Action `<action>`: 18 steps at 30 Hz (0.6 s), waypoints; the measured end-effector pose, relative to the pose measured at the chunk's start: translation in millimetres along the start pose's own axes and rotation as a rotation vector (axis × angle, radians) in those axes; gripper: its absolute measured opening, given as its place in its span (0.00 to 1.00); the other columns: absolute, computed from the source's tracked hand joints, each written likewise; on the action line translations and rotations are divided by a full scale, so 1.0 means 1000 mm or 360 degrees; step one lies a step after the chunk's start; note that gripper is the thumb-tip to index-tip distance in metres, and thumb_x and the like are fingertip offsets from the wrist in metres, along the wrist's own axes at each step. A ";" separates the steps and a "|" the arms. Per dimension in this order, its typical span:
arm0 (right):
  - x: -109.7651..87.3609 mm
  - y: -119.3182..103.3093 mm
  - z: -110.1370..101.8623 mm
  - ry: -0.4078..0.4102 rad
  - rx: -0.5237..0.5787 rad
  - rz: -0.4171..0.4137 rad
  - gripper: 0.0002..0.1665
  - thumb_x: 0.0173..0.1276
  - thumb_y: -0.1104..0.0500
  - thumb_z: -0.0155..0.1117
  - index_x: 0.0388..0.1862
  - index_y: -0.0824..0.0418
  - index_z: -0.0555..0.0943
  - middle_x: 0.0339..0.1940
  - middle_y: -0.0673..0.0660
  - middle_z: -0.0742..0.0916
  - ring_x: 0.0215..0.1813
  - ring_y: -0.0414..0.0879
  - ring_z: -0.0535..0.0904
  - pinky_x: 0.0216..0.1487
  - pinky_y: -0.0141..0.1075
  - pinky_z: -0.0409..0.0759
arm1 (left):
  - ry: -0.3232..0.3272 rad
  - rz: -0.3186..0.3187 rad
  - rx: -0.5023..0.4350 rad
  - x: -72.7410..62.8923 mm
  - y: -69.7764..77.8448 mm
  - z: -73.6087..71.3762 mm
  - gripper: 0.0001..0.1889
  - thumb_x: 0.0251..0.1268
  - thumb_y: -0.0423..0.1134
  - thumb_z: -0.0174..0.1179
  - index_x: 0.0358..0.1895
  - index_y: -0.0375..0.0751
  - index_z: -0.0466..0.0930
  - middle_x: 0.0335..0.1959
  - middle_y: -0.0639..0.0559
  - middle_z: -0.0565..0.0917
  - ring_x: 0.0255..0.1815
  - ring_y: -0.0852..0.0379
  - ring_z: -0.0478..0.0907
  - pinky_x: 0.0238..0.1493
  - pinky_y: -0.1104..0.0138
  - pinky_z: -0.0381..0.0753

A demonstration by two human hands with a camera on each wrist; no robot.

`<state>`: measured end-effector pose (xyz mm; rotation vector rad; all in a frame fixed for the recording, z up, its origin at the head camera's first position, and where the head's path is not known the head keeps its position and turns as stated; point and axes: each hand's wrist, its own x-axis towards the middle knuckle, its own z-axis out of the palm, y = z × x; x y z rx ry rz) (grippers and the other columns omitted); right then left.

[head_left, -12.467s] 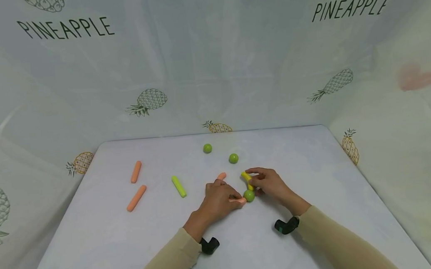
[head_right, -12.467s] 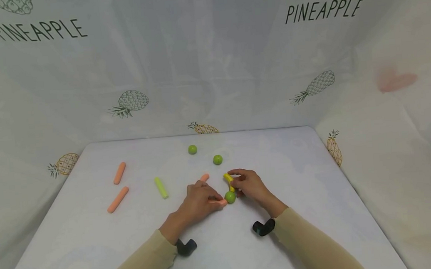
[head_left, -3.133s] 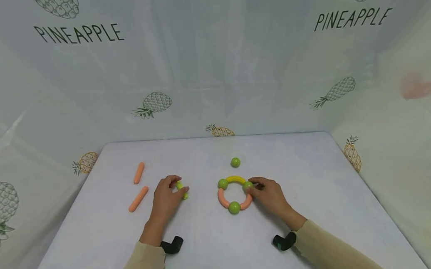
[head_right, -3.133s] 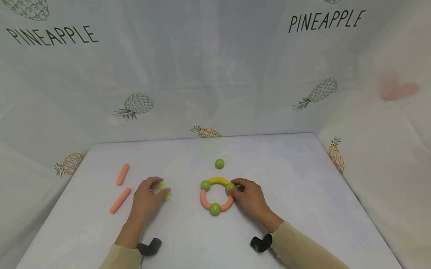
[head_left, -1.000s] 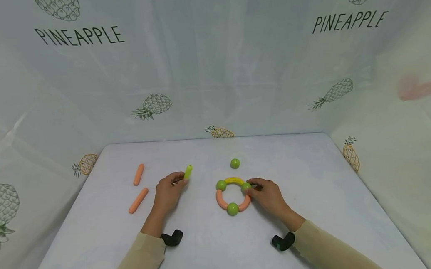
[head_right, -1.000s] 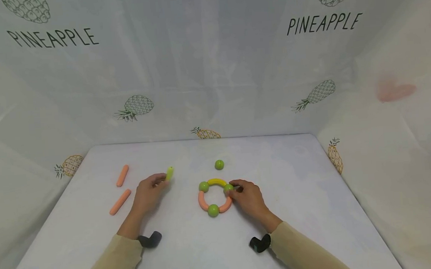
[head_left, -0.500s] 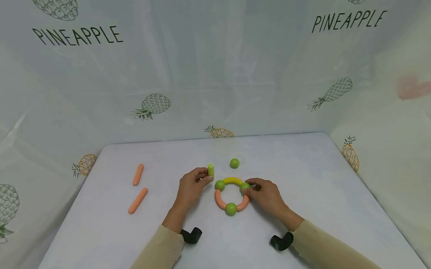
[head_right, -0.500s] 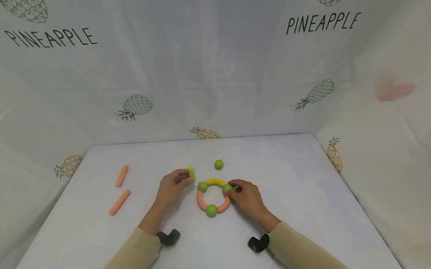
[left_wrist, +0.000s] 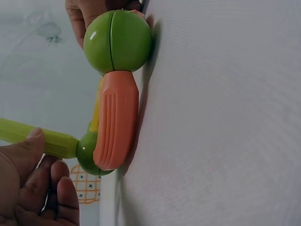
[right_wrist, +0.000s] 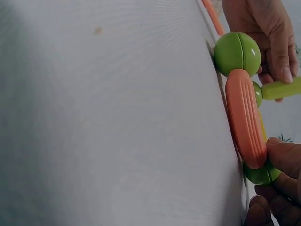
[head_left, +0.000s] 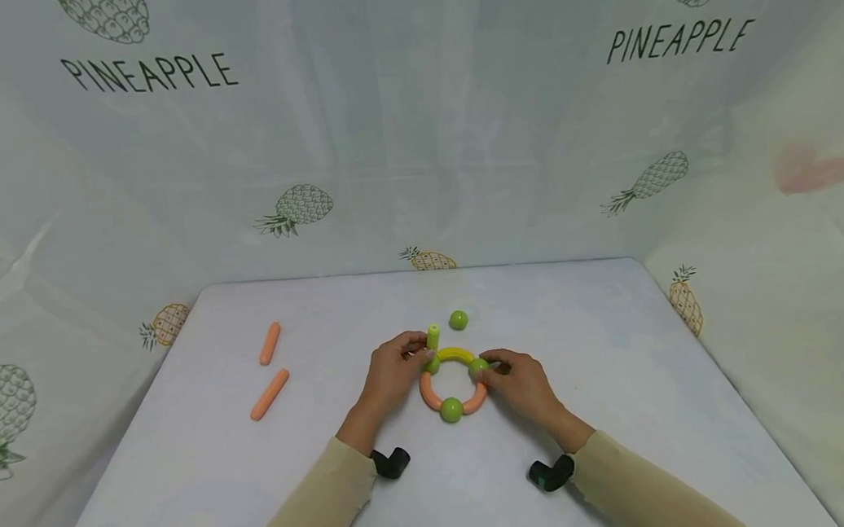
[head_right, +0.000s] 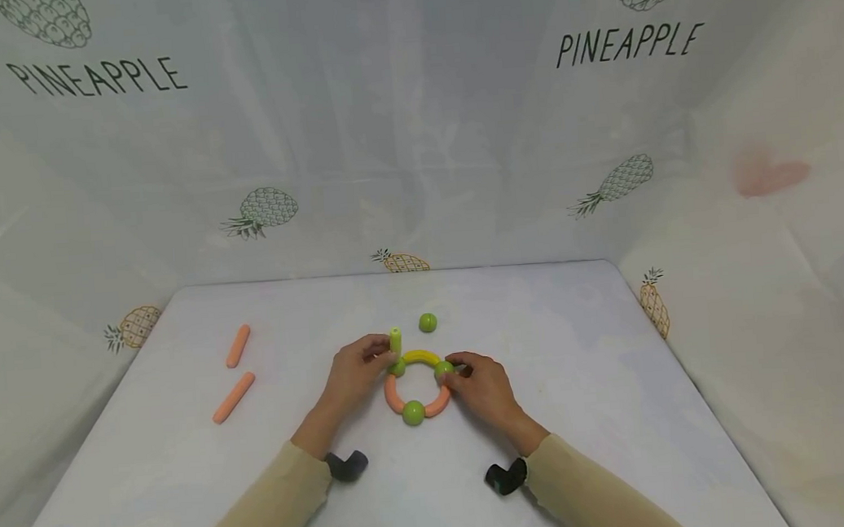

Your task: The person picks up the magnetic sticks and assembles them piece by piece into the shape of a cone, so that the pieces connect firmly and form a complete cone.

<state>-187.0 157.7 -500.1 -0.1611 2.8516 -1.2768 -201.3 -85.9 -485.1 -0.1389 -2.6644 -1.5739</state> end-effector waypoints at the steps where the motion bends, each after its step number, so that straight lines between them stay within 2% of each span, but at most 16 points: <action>1: 0.000 0.000 0.000 -0.0003 -0.0002 0.0004 0.20 0.69 0.54 0.75 0.59 0.57 0.88 0.40 0.52 0.90 0.41 0.43 0.81 0.43 0.38 0.78 | 0.0003 0.0004 0.0005 0.000 -0.001 0.000 0.14 0.73 0.43 0.68 0.58 0.48 0.86 0.47 0.55 0.89 0.44 0.57 0.80 0.48 0.61 0.81; 4: 0.001 0.000 0.000 -0.0021 0.0001 0.0018 0.21 0.70 0.53 0.75 0.60 0.57 0.88 0.41 0.52 0.89 0.41 0.44 0.80 0.43 0.38 0.78 | -0.0004 0.0005 0.0021 -0.001 -0.002 0.000 0.15 0.72 0.43 0.69 0.59 0.48 0.86 0.50 0.55 0.89 0.46 0.56 0.81 0.49 0.59 0.82; 11: 0.000 -0.002 -0.003 -0.0082 0.0020 0.0069 0.25 0.71 0.53 0.73 0.65 0.56 0.85 0.46 0.52 0.89 0.45 0.46 0.80 0.44 0.38 0.78 | -0.0097 -0.0045 0.0077 -0.003 -0.003 0.001 0.20 0.70 0.43 0.71 0.63 0.45 0.84 0.56 0.52 0.86 0.51 0.55 0.80 0.53 0.58 0.82; 18: 0.000 -0.002 -0.001 -0.0091 0.0037 0.0026 0.19 0.69 0.54 0.75 0.57 0.56 0.88 0.40 0.51 0.87 0.41 0.45 0.78 0.43 0.38 0.75 | -0.0117 -0.0024 0.0093 0.000 -0.008 0.003 0.19 0.72 0.43 0.69 0.63 0.44 0.84 0.56 0.50 0.86 0.53 0.53 0.82 0.56 0.56 0.84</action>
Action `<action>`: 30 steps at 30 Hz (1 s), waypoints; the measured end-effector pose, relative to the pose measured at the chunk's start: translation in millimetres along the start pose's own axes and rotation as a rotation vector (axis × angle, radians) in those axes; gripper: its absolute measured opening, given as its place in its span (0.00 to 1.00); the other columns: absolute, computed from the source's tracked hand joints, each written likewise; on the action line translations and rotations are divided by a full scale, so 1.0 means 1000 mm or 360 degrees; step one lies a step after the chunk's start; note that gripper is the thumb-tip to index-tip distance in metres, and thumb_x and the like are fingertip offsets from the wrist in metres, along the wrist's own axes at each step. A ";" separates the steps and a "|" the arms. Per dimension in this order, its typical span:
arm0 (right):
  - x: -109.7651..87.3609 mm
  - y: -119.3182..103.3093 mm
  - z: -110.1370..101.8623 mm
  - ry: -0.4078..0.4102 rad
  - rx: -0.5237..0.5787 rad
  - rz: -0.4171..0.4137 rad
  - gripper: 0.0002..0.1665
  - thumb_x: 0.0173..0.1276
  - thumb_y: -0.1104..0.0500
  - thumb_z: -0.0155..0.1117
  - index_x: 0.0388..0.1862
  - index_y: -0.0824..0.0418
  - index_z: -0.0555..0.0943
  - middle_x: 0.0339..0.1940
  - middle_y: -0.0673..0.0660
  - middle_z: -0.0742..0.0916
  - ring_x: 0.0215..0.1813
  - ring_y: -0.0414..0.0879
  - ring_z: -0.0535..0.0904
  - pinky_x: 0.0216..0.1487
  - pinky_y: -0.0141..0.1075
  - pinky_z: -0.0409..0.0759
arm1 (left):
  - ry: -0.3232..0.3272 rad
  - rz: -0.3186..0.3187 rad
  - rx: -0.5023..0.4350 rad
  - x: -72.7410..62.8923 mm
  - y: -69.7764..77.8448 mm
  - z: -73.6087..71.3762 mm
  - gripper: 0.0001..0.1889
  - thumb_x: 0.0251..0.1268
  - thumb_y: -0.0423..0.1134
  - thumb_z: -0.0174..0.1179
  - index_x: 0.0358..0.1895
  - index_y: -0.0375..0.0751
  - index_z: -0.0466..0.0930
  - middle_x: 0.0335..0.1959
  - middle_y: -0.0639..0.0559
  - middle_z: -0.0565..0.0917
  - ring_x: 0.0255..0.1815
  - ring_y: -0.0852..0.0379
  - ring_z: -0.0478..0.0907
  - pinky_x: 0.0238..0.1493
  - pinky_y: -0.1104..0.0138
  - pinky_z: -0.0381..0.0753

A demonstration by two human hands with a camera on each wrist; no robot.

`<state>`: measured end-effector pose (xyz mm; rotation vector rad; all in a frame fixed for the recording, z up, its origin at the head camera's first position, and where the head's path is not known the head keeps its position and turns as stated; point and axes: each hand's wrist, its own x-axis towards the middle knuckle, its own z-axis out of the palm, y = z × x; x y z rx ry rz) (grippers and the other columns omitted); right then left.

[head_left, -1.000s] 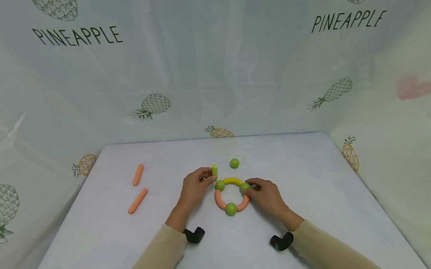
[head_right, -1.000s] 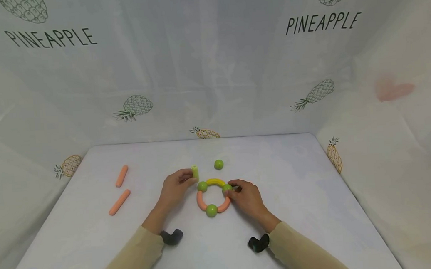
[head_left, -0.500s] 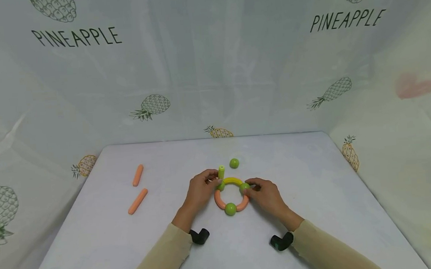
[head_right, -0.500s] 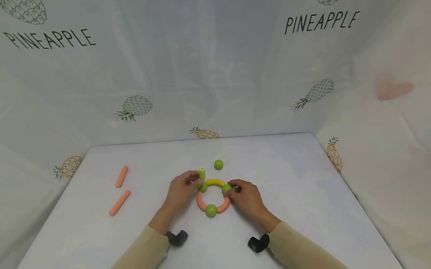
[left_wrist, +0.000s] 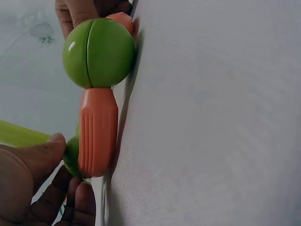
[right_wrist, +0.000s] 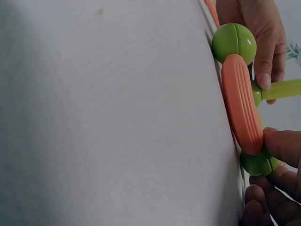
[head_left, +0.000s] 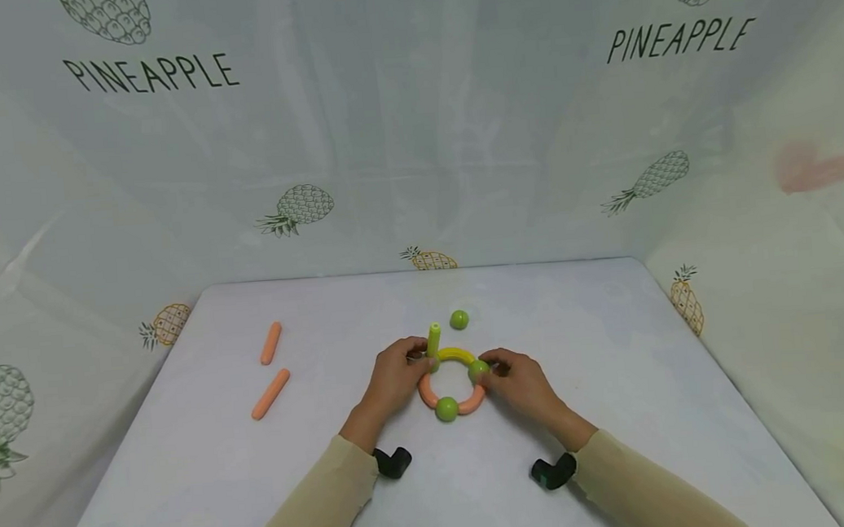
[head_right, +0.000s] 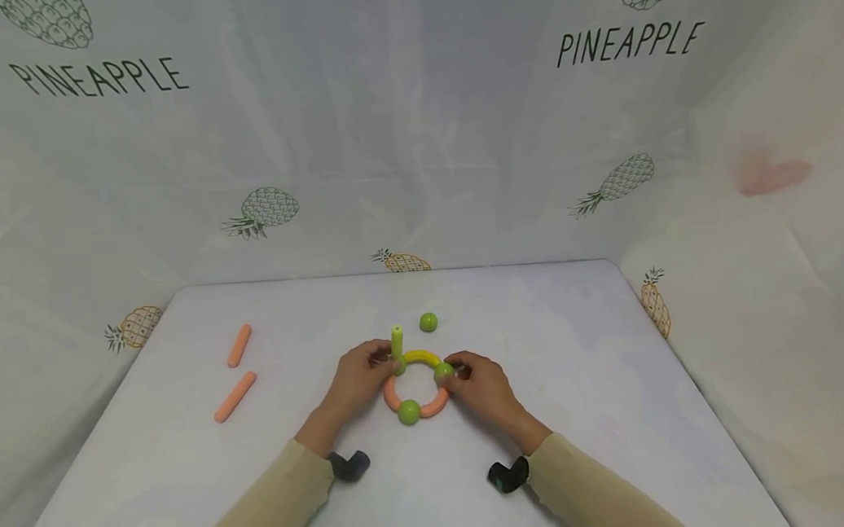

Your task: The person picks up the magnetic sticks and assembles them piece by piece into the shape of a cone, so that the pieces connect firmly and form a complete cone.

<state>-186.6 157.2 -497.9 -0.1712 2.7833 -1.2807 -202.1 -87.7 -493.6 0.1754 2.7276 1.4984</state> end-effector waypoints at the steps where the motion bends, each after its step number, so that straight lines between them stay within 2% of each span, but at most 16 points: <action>1: 0.000 0.000 0.000 0.0003 0.0011 -0.0003 0.19 0.68 0.54 0.75 0.56 0.56 0.88 0.39 0.51 0.87 0.41 0.44 0.78 0.42 0.37 0.75 | -0.0002 0.0002 0.0003 0.001 -0.001 0.000 0.19 0.73 0.43 0.69 0.63 0.44 0.84 0.56 0.50 0.87 0.53 0.53 0.83 0.56 0.56 0.84; 6: -0.002 -0.001 0.001 -0.0007 0.0029 0.0000 0.18 0.68 0.54 0.76 0.55 0.55 0.87 0.38 0.51 0.87 0.40 0.44 0.78 0.43 0.38 0.75 | -0.0005 0.0009 0.0026 0.003 -0.003 0.001 0.19 0.73 0.42 0.68 0.63 0.44 0.84 0.55 0.50 0.87 0.52 0.54 0.83 0.56 0.56 0.84; 13: -0.005 -0.001 -0.001 -0.0037 -0.0011 -0.0060 0.19 0.71 0.55 0.71 0.60 0.54 0.87 0.49 0.51 0.89 0.49 0.46 0.81 0.53 0.45 0.79 | -0.0003 0.0030 0.0021 0.002 -0.003 0.001 0.19 0.74 0.42 0.68 0.64 0.42 0.83 0.57 0.49 0.87 0.54 0.52 0.83 0.56 0.56 0.85; 21: -0.005 0.004 0.000 -0.0043 0.0027 -0.0112 0.17 0.69 0.53 0.76 0.55 0.52 0.88 0.39 0.48 0.86 0.42 0.44 0.77 0.47 0.40 0.74 | 0.0008 0.0031 -0.0015 -0.001 -0.004 0.000 0.20 0.74 0.42 0.67 0.66 0.46 0.83 0.60 0.49 0.86 0.57 0.51 0.83 0.58 0.55 0.84; 26: -0.006 0.005 0.001 -0.0029 0.0029 -0.0106 0.18 0.67 0.51 0.79 0.52 0.53 0.87 0.37 0.48 0.85 0.41 0.42 0.76 0.44 0.38 0.75 | 0.0032 -0.0002 -0.0015 -0.003 -0.009 -0.001 0.19 0.74 0.42 0.66 0.65 0.48 0.83 0.60 0.49 0.85 0.60 0.50 0.82 0.62 0.53 0.82; 30: -0.007 0.005 0.002 -0.0055 0.0039 -0.0114 0.19 0.66 0.51 0.80 0.52 0.53 0.86 0.38 0.48 0.85 0.41 0.42 0.77 0.44 0.37 0.76 | 0.0039 -0.0019 -0.0030 -0.011 -0.012 -0.006 0.18 0.75 0.45 0.66 0.64 0.49 0.83 0.59 0.48 0.86 0.60 0.50 0.83 0.62 0.52 0.82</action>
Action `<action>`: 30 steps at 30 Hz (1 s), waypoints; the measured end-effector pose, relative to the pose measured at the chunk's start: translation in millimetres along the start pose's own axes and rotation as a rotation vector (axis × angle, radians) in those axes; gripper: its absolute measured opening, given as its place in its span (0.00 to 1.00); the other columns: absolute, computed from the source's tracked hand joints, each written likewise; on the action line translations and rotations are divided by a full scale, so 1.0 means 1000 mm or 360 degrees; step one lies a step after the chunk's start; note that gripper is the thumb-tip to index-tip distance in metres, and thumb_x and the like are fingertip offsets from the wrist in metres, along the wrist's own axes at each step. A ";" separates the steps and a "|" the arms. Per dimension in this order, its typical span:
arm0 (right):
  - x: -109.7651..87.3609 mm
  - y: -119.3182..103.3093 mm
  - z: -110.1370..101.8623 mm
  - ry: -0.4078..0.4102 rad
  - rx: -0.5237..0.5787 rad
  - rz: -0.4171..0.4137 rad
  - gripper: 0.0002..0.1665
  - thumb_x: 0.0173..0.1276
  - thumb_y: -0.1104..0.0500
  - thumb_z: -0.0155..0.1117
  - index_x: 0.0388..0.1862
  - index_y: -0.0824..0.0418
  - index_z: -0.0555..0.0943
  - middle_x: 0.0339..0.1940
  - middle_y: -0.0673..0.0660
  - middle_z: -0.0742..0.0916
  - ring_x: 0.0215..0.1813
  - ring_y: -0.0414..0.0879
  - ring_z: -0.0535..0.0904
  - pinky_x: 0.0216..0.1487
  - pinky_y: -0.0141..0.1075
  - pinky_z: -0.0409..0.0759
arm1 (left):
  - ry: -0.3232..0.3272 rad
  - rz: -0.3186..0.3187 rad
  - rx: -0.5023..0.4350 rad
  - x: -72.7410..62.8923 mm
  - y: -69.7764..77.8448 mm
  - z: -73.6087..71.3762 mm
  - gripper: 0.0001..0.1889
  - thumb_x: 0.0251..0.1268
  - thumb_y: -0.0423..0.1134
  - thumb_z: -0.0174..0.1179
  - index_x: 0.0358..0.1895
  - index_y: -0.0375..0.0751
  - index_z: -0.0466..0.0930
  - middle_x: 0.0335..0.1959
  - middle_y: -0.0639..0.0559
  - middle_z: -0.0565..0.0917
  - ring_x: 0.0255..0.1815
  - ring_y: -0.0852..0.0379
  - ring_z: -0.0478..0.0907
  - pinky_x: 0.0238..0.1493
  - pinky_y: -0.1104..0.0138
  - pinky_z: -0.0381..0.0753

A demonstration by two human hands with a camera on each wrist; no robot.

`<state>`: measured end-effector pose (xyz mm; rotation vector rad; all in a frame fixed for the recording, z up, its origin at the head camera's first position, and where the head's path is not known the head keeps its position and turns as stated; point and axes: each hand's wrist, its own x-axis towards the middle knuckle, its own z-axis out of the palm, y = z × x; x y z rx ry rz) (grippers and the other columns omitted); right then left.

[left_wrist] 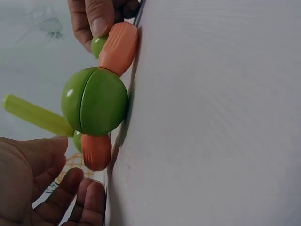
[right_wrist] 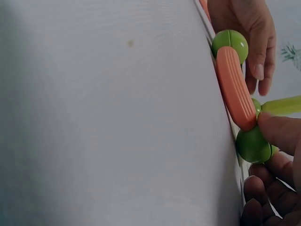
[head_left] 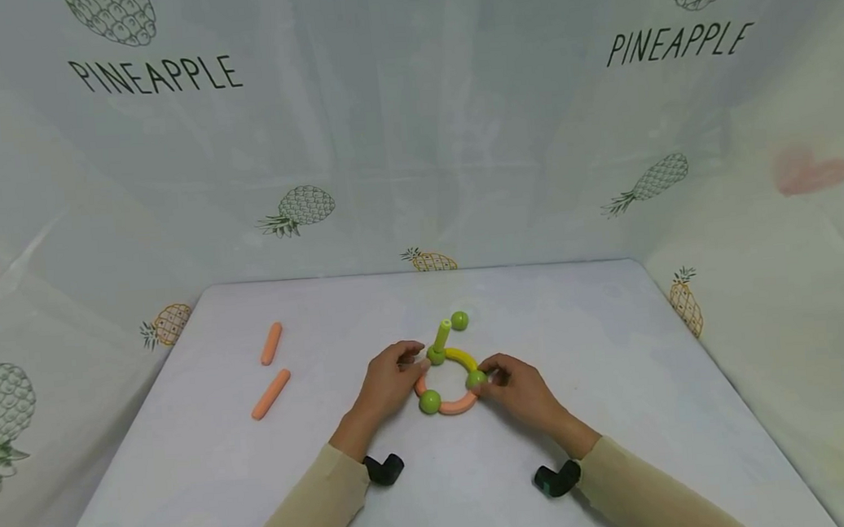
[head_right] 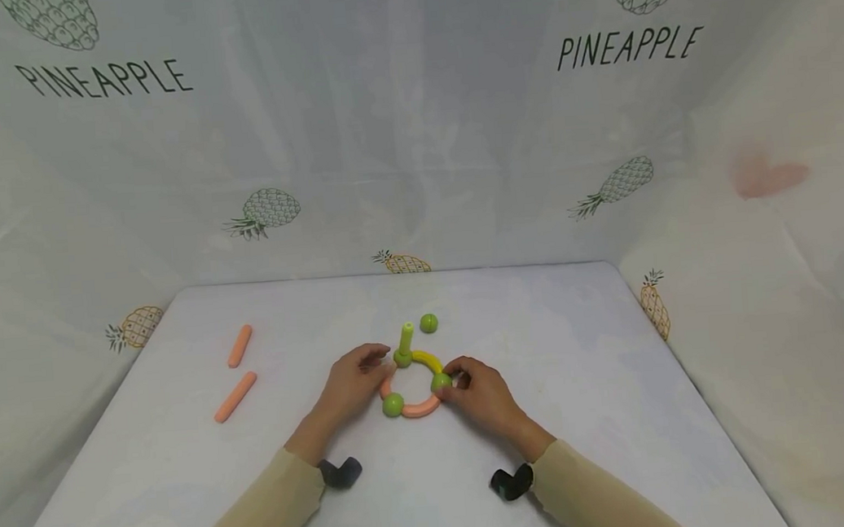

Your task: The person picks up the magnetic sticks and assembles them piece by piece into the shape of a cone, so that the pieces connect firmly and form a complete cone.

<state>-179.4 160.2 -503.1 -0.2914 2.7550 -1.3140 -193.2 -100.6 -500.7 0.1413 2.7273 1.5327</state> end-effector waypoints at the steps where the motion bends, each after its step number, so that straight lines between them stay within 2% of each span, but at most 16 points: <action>1: 0.000 0.000 0.000 -0.0019 0.0001 -0.0006 0.19 0.66 0.51 0.79 0.53 0.52 0.86 0.41 0.48 0.85 0.42 0.42 0.77 0.45 0.37 0.76 | 0.0004 -0.0010 -0.0003 -0.002 -0.001 -0.002 0.18 0.75 0.46 0.66 0.63 0.49 0.83 0.59 0.49 0.86 0.59 0.50 0.83 0.62 0.52 0.82; 6: -0.002 0.001 -0.006 -0.0120 -0.0024 -0.0103 0.21 0.73 0.54 0.72 0.64 0.51 0.85 0.54 0.49 0.85 0.46 0.43 0.76 0.49 0.38 0.76 | 0.0061 -0.0023 0.0022 -0.010 -0.007 -0.010 0.16 0.74 0.42 0.67 0.61 0.50 0.85 0.57 0.52 0.87 0.58 0.52 0.83 0.61 0.54 0.83; 8: -0.002 0.001 -0.007 -0.0142 -0.0028 -0.0141 0.21 0.75 0.56 0.71 0.64 0.51 0.85 0.56 0.49 0.86 0.47 0.43 0.75 0.49 0.38 0.76 | 0.0089 -0.0016 0.0033 -0.012 -0.010 -0.013 0.16 0.73 0.40 0.67 0.61 0.49 0.85 0.57 0.52 0.87 0.58 0.52 0.82 0.60 0.54 0.83; 13: -0.003 0.002 -0.008 -0.0163 -0.0022 -0.0178 0.18 0.74 0.55 0.72 0.61 0.50 0.87 0.55 0.47 0.86 0.47 0.41 0.76 0.49 0.35 0.76 | 0.0139 -0.0017 0.0023 -0.015 -0.014 -0.025 0.15 0.74 0.40 0.67 0.60 0.49 0.85 0.56 0.51 0.87 0.57 0.53 0.82 0.60 0.54 0.82; 18: -0.004 0.004 -0.006 -0.0144 -0.0016 -0.0206 0.17 0.72 0.53 0.74 0.58 0.48 0.88 0.52 0.47 0.87 0.44 0.40 0.77 0.46 0.34 0.76 | 0.0182 -0.0065 0.0016 -0.019 -0.019 -0.042 0.15 0.74 0.43 0.67 0.60 0.51 0.85 0.56 0.50 0.86 0.56 0.52 0.82 0.60 0.54 0.82; 30: -0.007 0.004 -0.005 -0.0107 0.0028 -0.0246 0.16 0.67 0.57 0.78 0.53 0.51 0.88 0.50 0.49 0.86 0.41 0.39 0.77 0.44 0.32 0.78 | 0.0302 -0.0133 0.0014 -0.032 -0.037 -0.099 0.18 0.76 0.43 0.65 0.64 0.44 0.83 0.61 0.44 0.85 0.61 0.49 0.79 0.61 0.54 0.80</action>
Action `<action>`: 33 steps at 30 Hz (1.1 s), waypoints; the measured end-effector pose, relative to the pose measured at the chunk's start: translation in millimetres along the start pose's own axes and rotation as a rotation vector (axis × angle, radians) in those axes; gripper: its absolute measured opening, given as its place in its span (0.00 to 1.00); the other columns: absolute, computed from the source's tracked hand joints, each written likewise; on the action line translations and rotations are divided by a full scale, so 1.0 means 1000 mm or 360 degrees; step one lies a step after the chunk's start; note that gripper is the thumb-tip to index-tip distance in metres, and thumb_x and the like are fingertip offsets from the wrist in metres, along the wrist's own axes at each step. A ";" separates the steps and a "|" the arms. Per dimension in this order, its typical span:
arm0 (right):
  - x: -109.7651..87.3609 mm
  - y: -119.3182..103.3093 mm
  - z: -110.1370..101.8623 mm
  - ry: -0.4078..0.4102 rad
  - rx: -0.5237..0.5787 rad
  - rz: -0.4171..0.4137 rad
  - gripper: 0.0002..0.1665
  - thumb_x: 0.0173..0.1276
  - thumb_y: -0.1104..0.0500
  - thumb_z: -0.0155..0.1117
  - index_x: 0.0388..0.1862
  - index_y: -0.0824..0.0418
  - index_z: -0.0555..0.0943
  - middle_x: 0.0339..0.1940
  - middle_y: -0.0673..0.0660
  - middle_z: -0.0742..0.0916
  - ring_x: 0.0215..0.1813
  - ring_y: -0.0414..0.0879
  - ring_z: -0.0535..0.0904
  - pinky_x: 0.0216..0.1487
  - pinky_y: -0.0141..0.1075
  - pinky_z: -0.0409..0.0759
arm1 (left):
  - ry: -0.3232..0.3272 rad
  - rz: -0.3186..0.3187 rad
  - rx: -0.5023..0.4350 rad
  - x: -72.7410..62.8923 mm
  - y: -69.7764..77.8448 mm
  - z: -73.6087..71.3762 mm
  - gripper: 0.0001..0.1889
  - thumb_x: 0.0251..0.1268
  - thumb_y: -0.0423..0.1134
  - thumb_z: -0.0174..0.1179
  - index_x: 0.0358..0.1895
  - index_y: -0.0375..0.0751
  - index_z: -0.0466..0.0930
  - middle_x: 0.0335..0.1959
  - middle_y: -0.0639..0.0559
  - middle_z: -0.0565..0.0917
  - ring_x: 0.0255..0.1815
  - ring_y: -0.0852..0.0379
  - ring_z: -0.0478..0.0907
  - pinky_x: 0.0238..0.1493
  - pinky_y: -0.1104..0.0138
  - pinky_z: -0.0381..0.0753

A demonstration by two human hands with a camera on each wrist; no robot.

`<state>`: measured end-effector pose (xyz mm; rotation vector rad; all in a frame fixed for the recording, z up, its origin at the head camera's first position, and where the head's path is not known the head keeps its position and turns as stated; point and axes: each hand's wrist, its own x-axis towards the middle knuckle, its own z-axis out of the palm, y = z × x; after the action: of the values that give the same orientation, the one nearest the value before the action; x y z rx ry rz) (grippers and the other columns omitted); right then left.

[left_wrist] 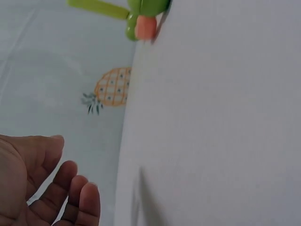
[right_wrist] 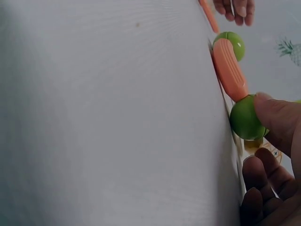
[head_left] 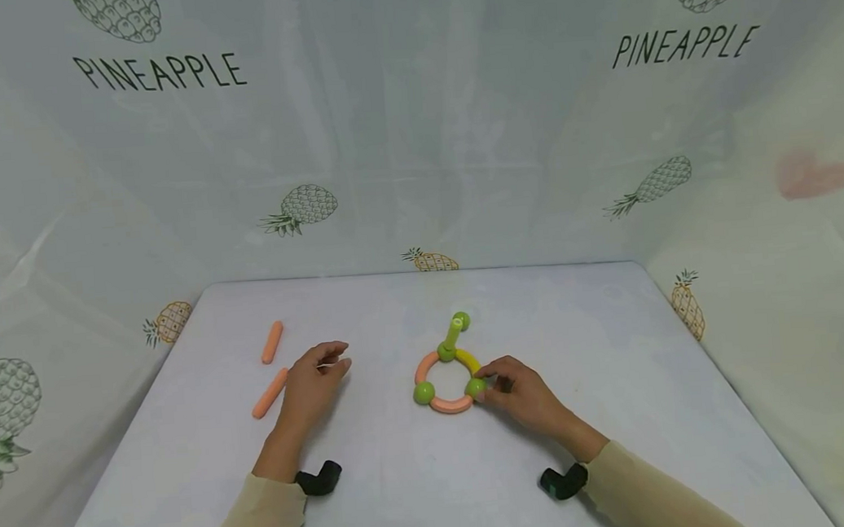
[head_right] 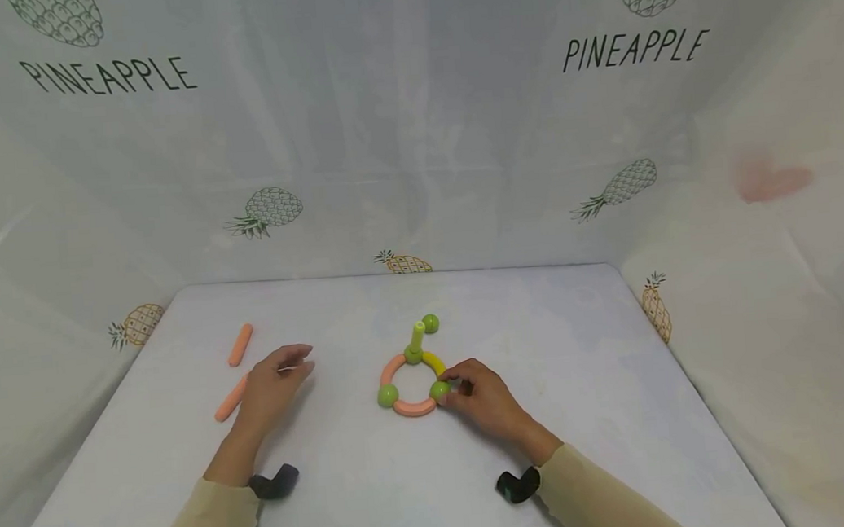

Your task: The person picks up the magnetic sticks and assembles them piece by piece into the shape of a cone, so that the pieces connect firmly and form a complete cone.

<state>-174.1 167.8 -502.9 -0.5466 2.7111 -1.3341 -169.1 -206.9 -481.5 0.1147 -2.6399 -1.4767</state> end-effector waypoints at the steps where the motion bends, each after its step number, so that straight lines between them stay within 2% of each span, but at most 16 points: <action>1: 0.000 0.000 0.000 0.0000 0.0006 0.0001 0.16 0.67 0.57 0.78 0.53 0.51 0.88 0.50 0.49 0.86 0.41 0.39 0.77 0.44 0.32 0.78 | 0.0012 0.0003 0.0011 0.000 -0.002 -0.005 0.18 0.76 0.43 0.65 0.65 0.44 0.83 0.61 0.43 0.85 0.61 0.49 0.79 0.61 0.54 0.79; 5: -0.001 0.001 0.000 -0.0010 0.0020 0.0002 0.16 0.67 0.55 0.78 0.53 0.51 0.88 0.49 0.49 0.85 0.41 0.40 0.77 0.43 0.32 0.77 | 0.0060 0.0018 0.0094 -0.003 -0.012 -0.029 0.19 0.76 0.44 0.65 0.65 0.42 0.83 0.61 0.42 0.85 0.60 0.48 0.79 0.55 0.62 0.79; 9: -0.001 0.003 0.001 -0.0010 0.0021 0.0001 0.16 0.68 0.54 0.78 0.53 0.50 0.88 0.49 0.48 0.85 0.41 0.40 0.77 0.43 0.32 0.76 | 0.0086 -0.0041 0.0159 -0.006 -0.023 -0.052 0.21 0.77 0.46 0.65 0.66 0.43 0.83 0.59 0.41 0.85 0.58 0.49 0.78 0.51 0.69 0.76; 12: -0.002 0.002 0.001 -0.0008 0.0021 0.0007 0.16 0.67 0.54 0.79 0.53 0.51 0.88 0.48 0.49 0.85 0.41 0.40 0.77 0.42 0.32 0.76 | 0.0097 -0.0074 0.0202 -0.009 -0.031 -0.066 0.22 0.77 0.48 0.64 0.67 0.42 0.82 0.60 0.40 0.85 0.59 0.49 0.77 0.51 0.68 0.76; 16: -0.002 0.001 0.000 -0.0007 0.0022 0.0016 0.16 0.67 0.54 0.79 0.53 0.51 0.88 0.48 0.48 0.85 0.41 0.40 0.77 0.43 0.32 0.76 | 0.0100 -0.0130 0.0243 -0.014 -0.041 -0.081 0.27 0.76 0.55 0.64 0.69 0.42 0.80 0.64 0.40 0.83 0.62 0.47 0.75 0.52 0.61 0.76; 20: -0.002 0.000 0.000 -0.0004 0.0016 0.0017 0.17 0.67 0.54 0.79 0.53 0.50 0.88 0.49 0.48 0.85 0.42 0.41 0.77 0.43 0.32 0.76 | 0.0042 -0.0237 0.0253 -0.020 -0.050 -0.090 0.35 0.72 0.64 0.64 0.72 0.44 0.77 0.70 0.41 0.79 0.67 0.43 0.71 0.58 0.51 0.76; 25: -0.002 0.001 0.001 -0.0004 0.0003 0.0019 0.16 0.67 0.53 0.79 0.53 0.50 0.88 0.49 0.48 0.85 0.41 0.40 0.77 0.43 0.32 0.76 | -0.0059 -0.0254 0.0375 -0.026 -0.062 -0.095 0.34 0.74 0.58 0.65 0.73 0.39 0.75 0.70 0.35 0.77 0.70 0.34 0.71 0.65 0.41 0.75; 28: -0.002 0.002 0.001 -0.0007 0.0004 0.0025 0.16 0.67 0.53 0.79 0.53 0.50 0.88 0.49 0.49 0.85 0.41 0.40 0.77 0.43 0.32 0.76 | -0.0075 -0.0230 0.0433 -0.026 -0.066 -0.096 0.30 0.74 0.52 0.66 0.71 0.37 0.76 0.66 0.34 0.80 0.68 0.33 0.73 0.63 0.40 0.76; 33: -0.002 0.003 0.001 -0.0003 0.0005 0.0020 0.16 0.67 0.53 0.79 0.53 0.50 0.88 0.49 0.48 0.85 0.41 0.40 0.77 0.43 0.32 0.76 | -0.0067 -0.0201 0.0533 -0.021 -0.070 -0.096 0.25 0.74 0.50 0.67 0.65 0.37 0.82 0.59 0.34 0.84 0.59 0.37 0.78 0.54 0.47 0.79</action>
<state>-173.3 169.2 -506.0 -0.5294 2.7059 -1.3337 -134.7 -321.8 -492.5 0.2867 -2.9398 -1.0629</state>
